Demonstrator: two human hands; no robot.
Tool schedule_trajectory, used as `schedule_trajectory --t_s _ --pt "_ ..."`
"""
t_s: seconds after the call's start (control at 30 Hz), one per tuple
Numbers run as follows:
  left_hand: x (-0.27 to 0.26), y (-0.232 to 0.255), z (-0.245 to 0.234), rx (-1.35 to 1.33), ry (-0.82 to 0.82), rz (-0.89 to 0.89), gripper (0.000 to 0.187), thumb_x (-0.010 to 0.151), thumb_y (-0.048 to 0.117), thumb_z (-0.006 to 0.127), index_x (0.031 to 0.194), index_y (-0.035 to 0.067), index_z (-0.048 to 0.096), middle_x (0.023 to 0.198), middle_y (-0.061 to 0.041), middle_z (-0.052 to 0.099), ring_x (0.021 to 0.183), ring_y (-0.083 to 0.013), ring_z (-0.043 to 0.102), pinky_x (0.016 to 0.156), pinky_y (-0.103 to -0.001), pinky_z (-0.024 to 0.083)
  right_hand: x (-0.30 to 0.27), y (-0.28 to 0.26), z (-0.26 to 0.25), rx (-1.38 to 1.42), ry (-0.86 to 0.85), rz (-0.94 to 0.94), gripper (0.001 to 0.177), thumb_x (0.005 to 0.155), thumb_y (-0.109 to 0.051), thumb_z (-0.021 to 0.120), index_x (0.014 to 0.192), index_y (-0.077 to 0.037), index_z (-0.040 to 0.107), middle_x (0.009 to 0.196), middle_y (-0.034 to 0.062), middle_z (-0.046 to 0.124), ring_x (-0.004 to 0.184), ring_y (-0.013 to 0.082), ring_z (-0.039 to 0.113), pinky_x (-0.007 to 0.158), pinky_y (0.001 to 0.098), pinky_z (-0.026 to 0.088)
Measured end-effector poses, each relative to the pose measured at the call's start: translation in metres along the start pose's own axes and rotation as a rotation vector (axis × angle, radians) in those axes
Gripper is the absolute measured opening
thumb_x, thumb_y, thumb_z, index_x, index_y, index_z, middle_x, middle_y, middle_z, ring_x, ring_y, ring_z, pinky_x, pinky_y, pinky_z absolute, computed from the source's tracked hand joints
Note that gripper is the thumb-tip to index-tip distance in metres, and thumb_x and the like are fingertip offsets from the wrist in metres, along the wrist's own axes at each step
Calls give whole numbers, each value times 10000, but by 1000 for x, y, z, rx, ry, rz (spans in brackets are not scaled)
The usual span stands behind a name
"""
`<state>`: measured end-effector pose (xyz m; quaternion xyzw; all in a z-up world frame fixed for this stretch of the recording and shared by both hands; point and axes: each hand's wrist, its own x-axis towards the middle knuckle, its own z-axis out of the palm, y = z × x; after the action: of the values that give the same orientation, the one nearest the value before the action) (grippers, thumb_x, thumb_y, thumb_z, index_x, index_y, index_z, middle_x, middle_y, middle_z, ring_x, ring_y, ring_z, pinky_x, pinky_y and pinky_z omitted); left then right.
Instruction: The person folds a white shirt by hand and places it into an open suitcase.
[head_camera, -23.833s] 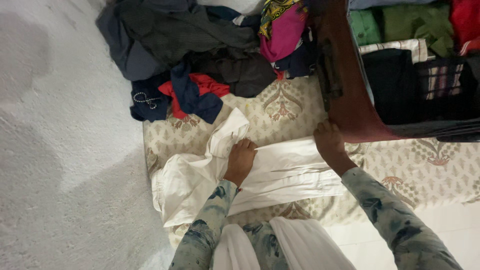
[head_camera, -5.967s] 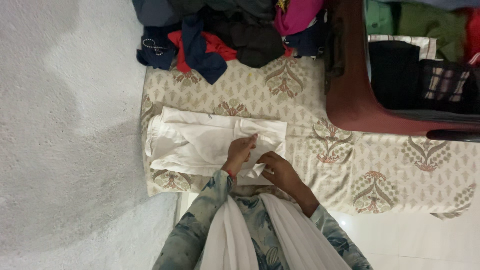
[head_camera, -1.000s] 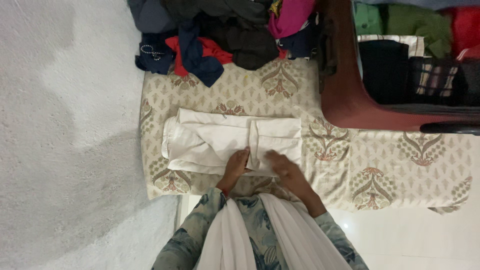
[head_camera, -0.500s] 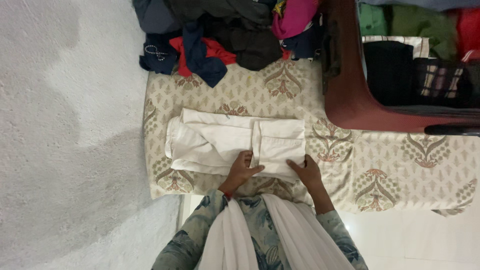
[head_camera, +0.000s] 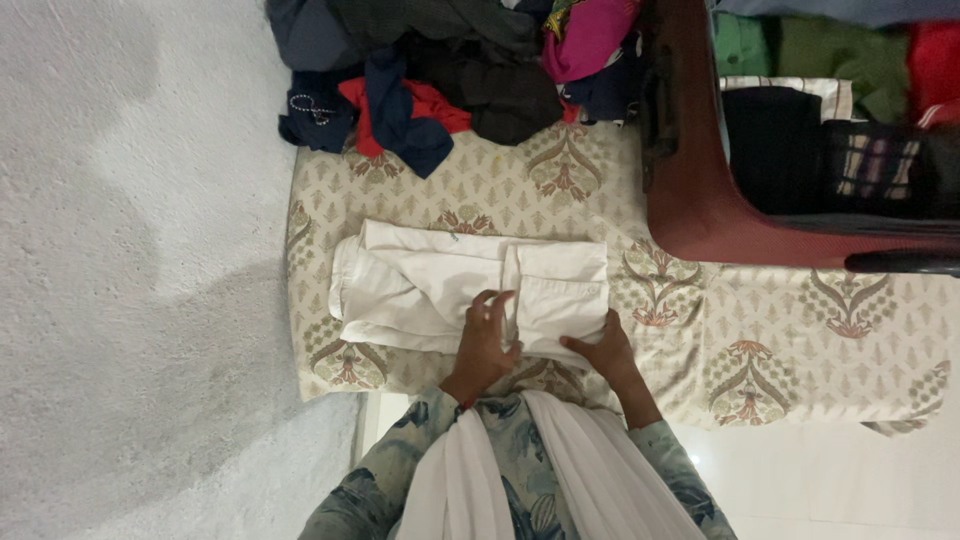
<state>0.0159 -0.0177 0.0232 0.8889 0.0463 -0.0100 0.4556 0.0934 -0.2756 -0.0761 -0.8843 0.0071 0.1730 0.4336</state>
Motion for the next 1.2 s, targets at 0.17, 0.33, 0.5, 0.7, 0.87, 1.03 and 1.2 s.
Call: schedule_trajectory --t_s 0.17,0.33,0.5,0.7,0.87,1.03,1.2 --pt "-5 -7 11 330 -282 241 832 914 576 683 1593 238 340 1668 -144 264 1524 -398 264 1206 -587 241 -4 -2 -1 139 -41 190 1061 571 -340 985 1417 41 470 1279 196 664 1149 277 660 957 383 558" --pt "-5 -30 24 472 -421 192 865 880 620 585 1618 261 309 1705 -112 183 1544 -329 181 1201 -575 181 -10 -24 -4 579 -135 262 944 645 -179 940 1403 12 411 1260 163 652 1140 260 655 938 382 576" --pt "-8 -32 28 442 -366 180 798 947 641 584 1606 276 319 1704 -106 198 1558 -340 214 1218 -586 192 -17 -41 -17 938 -291 377 734 767 -118 849 1399 20 503 1291 152 655 1168 265 645 916 361 584" --pt "1 -12 8 371 -378 239 823 947 548 622 1634 268 266 1718 -118 202 1553 -373 233 1193 -586 244 -19 -32 -32 -45 -144 -718 656 644 125 666 1280 -37 655 1334 164 635 1289 292 599 1040 399 530" --pt "25 31 -4 222 -336 389 998 822 296 761 1653 238 211 1726 -187 211 1514 -445 326 1171 -512 379 -10 -81 -71 782 -172 379 522 802 14 653 1318 47 578 1335 129 640 1222 291 636 917 380 543" --pt "29 62 19 54 -358 464 1114 788 224 844 1667 198 160 1707 -254 202 1486 -468 367 1181 -518 365 -28 -104 -108 1047 -90 274 624 814 -54 691 1406 35 511 1274 185 650 1139 328 641 924 407 552" --pt "26 61 21 55 -397 377 1002 745 212 844 1619 179 354 1645 -240 285 1472 -446 397 1186 -481 372 -46 -96 -117 -474 31 -514 573 744 -27 776 1278 -166 623 1374 185 641 1274 330 659 1061 362 564"
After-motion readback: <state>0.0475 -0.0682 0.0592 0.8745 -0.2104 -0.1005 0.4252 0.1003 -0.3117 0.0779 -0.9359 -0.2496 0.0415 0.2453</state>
